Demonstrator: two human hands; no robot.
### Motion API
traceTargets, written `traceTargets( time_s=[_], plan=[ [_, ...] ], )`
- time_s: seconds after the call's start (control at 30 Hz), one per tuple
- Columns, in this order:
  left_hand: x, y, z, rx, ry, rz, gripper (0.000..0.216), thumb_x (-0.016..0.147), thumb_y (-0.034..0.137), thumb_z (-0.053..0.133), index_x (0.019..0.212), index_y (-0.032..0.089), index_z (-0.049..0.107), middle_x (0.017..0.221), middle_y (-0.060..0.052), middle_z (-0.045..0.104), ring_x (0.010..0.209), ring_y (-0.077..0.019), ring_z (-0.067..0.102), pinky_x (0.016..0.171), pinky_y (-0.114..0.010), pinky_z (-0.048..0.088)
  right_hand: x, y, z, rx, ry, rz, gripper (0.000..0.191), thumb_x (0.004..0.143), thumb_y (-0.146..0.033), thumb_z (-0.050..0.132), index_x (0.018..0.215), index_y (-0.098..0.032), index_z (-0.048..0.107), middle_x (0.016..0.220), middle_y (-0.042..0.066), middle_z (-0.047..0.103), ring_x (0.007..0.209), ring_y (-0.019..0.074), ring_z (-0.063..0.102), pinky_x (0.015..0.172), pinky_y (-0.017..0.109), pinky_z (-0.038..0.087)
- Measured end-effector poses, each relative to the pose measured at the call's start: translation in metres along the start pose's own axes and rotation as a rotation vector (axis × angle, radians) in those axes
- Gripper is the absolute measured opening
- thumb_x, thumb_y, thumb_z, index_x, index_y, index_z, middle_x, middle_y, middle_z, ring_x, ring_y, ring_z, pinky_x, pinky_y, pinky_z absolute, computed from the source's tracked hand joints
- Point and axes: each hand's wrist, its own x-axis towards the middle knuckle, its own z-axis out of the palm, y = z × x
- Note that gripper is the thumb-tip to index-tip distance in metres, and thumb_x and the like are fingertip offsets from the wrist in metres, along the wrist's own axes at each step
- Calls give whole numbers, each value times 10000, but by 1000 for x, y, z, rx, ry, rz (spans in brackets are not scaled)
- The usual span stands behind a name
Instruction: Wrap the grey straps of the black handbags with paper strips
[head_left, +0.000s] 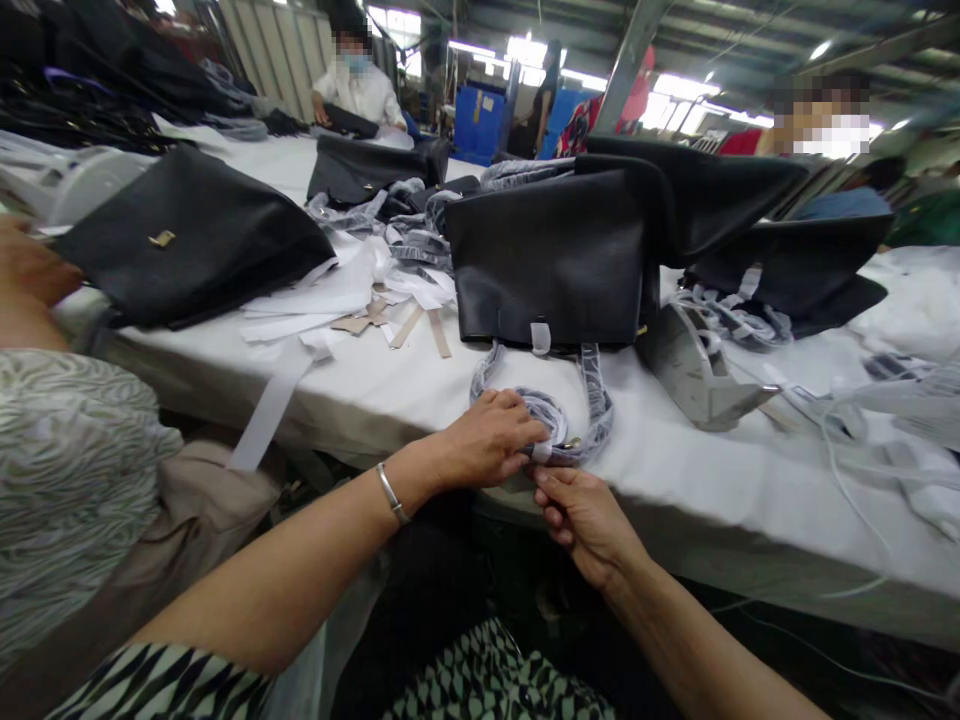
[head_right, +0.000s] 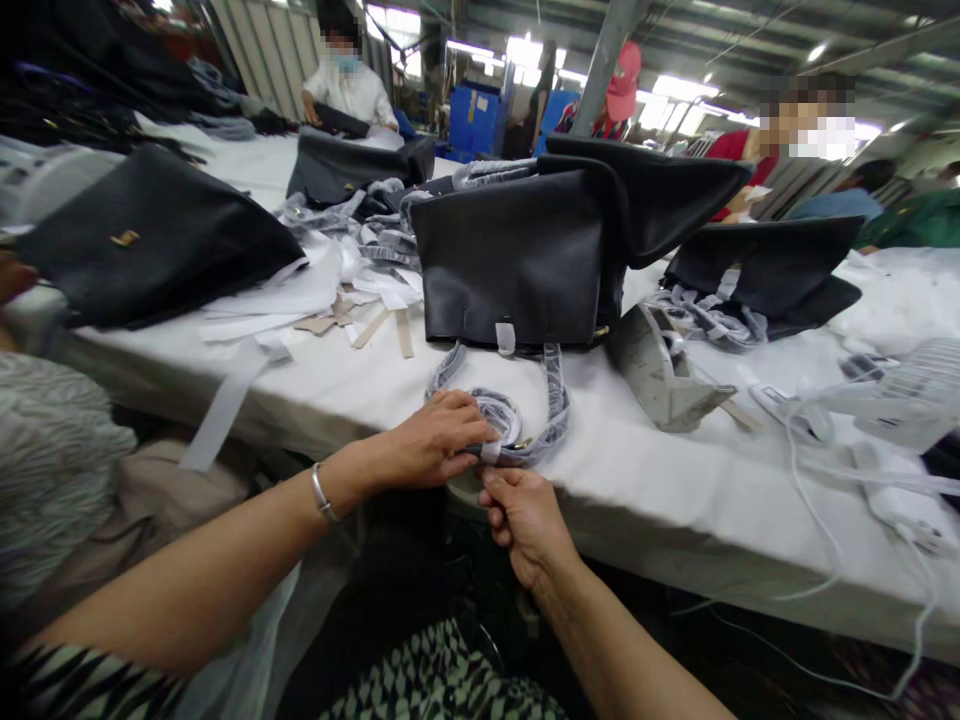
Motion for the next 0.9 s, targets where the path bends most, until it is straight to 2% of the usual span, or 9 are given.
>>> traceTargets(
  time_s=[0.1, 0.27, 0.47, 0.67, 0.8, 0.9],
  plan=[
    [3, -3, 2, -31, 13, -3, 285, 802, 152, 574, 1081, 178, 623, 958, -84, 610, 998, -243, 467, 915, -398, 367, 1, 3, 5, 42, 29, -31, 252, 660, -293, 767, 702, -146, 567, 538, -39, 551, 352, 22, 369, 282, 117, 183],
    [5, -9, 9, -217, 133, -49, 295, 753, 120, 590, 1027, 174, 686, 856, -68, 614, 941, -215, 472, 911, -383, 394, 0, 11, 12, 178, 57, -80, 276, 662, -299, 781, 714, -154, 552, 540, -34, 580, 358, 44, 442, 291, 130, 265],
    [1, -9, -1, -435, 200, -110, 264, 759, 232, 675, 1005, 141, 707, 827, -66, 624, 905, -200, 484, 870, -352, 423, -4, 12, 20, 245, 69, -151, 344, 612, -347, 815, 714, -149, 553, 557, -21, 600, 389, 74, 519, 317, 155, 358],
    [1, -2, -35, -879, 181, -265, 384, 723, 342, 752, 1023, 110, 692, 880, -41, 633, 808, -142, 546, 768, -274, 425, -9, -12, 18, 112, -89, -440, 433, 603, -446, 801, 859, -128, 656, 583, -19, 609, 427, 74, 526, 352, 159, 388],
    [3, -3, -48, -1114, 163, -281, 394, 730, 341, 757, 1036, 111, 661, 885, -35, 631, 790, -122, 546, 727, -242, 410, 0, -34, 14, 8, -202, -475, 439, 593, -467, 814, 808, -118, 657, 617, 21, 648, 450, 93, 555, 363, 169, 382],
    [4, -2, -47, -1131, 209, -288, 410, 688, 327, 797, 999, 120, 630, 836, -10, 602, 739, -103, 524, 686, -224, 396, 10, -41, 17, -12, -212, -450, 461, 579, -522, 814, 686, -135, 587, 574, 24, 632, 426, 110, 554, 333, 172, 328]
  ],
)
